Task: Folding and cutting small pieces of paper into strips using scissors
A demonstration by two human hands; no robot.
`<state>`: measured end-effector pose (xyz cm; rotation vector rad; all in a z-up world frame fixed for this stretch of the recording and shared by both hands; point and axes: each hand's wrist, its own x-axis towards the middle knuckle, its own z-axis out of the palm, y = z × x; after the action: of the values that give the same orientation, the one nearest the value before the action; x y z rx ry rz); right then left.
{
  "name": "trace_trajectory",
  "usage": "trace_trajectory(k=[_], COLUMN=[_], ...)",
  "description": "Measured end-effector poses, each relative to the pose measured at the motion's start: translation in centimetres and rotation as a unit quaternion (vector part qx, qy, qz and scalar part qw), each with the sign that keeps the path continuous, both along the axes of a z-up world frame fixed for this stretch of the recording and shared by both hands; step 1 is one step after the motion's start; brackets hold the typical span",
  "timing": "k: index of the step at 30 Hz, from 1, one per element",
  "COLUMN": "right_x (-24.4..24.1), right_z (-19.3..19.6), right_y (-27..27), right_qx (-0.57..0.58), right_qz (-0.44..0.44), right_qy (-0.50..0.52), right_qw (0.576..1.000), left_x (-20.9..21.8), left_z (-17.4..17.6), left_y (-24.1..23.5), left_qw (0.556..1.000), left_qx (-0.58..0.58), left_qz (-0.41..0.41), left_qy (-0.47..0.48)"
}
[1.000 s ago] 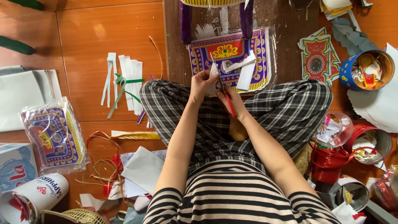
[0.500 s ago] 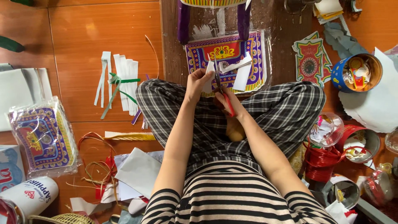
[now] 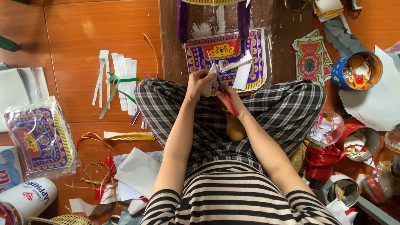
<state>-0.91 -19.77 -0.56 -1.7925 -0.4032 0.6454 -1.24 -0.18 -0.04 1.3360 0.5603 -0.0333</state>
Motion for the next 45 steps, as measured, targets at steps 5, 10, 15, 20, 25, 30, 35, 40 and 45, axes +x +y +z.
trace_trajectory(k=[5, 10, 15, 20, 25, 30, 35, 40, 45], right_x=[-0.3, 0.0, 0.7, -0.1, -0.2, -0.4, -0.3, -1.0, -1.2], right_z=[2.2, 1.8, 1.8, -1.1, -0.3, -0.2, 0.5, 1.9, 2.5], right_y=[0.6, 0.6, 0.8, 0.6, 0.9, 0.8, 1.4, 1.8, 1.7], right_qx=[-0.004, 0.008, 0.011, -0.01, -0.021, -0.049, -0.061, -0.056, -0.075], right_qz=[-0.015, -0.042, -0.026, -0.018, -0.036, -0.021, -0.038, -0.069, -0.089], right_qy=[-0.019, -0.031, 0.003, 0.01, 0.039, 0.023, 0.024, 0.009, -0.007], right_qw=[1.0, 0.999, 1.0, 1.0, 0.998, 0.998, 0.997, 0.996, 0.993], left_x=[0.3, 0.7, 0.7, 0.7, 0.8, 0.9, 0.5, 0.3, 0.3], left_z=[-1.3, -2.0, -2.7, -2.9, -2.3, -1.9, -1.1, -0.4, -1.1], left_y=[0.3, 0.3, 0.3, 0.1, -0.2, -0.4, -1.1, -1.5, -1.4], left_qw=[1.0, 1.0, 1.0, 1.0, 1.0, 0.999, 1.0, 1.0, 0.999], left_qx=[0.001, -0.001, 0.017, 0.022, 0.006, -0.002, 0.021, 0.026, 0.035], left_qz=[-0.01, -0.025, -0.016, 0.016, 0.029, 0.038, 0.02, 0.012, 0.016], left_qy=[0.004, -0.001, -0.001, 0.004, 0.002, 0.015, 0.009, -0.001, -0.002])
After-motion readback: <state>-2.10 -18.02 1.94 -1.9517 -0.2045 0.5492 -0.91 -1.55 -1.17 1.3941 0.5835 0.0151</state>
